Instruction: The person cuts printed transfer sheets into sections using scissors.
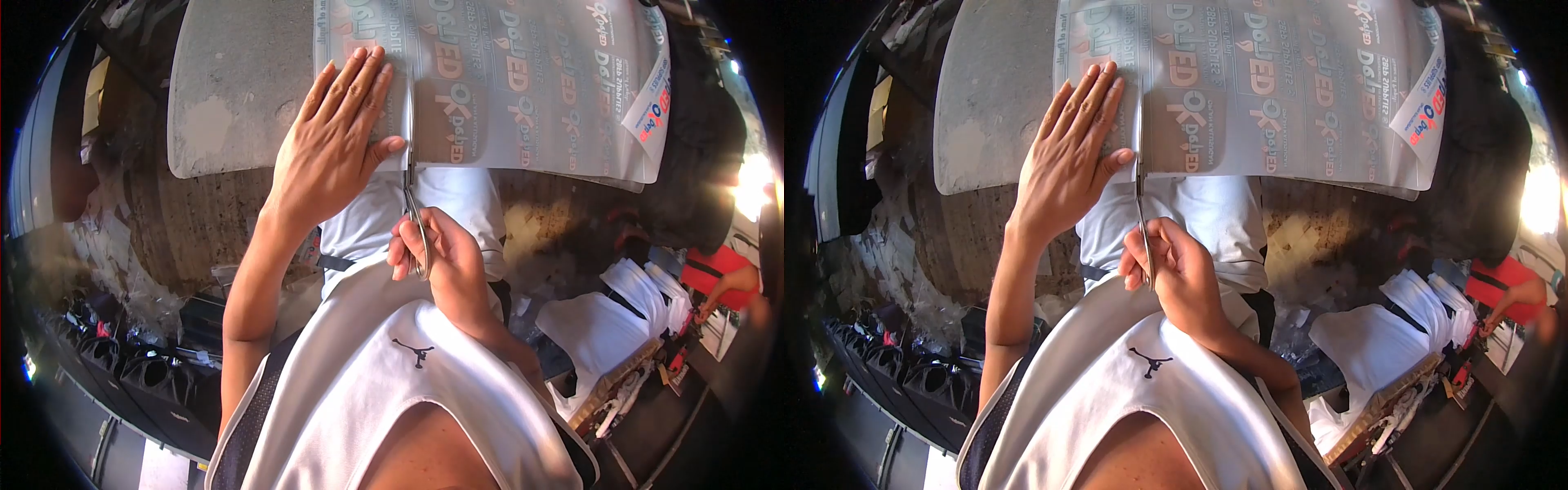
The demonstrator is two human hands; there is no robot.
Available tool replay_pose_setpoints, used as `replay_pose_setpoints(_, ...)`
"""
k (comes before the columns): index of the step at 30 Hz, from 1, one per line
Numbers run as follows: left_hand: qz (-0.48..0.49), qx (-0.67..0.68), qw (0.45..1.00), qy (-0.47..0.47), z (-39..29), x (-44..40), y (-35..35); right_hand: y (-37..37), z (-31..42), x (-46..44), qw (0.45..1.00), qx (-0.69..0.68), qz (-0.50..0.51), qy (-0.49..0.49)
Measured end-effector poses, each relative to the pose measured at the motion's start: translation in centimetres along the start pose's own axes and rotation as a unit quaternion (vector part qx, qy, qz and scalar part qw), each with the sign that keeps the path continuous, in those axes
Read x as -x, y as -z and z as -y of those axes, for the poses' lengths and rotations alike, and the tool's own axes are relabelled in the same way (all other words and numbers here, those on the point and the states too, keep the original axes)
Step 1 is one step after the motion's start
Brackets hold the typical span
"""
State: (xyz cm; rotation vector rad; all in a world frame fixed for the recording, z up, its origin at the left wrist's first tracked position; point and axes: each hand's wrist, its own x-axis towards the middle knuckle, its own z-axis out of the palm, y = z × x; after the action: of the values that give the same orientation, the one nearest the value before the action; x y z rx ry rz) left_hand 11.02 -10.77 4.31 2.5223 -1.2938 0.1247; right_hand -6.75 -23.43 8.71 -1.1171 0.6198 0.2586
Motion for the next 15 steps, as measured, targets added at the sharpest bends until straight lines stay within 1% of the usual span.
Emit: replay_pose_setpoints(15, 0.011, 0.005, 1.000, 0.012, 0.08, -0.08, 0.14, 0.30, 0.95, -0.86, 0.999, 0.038, -0.014, 0.002)
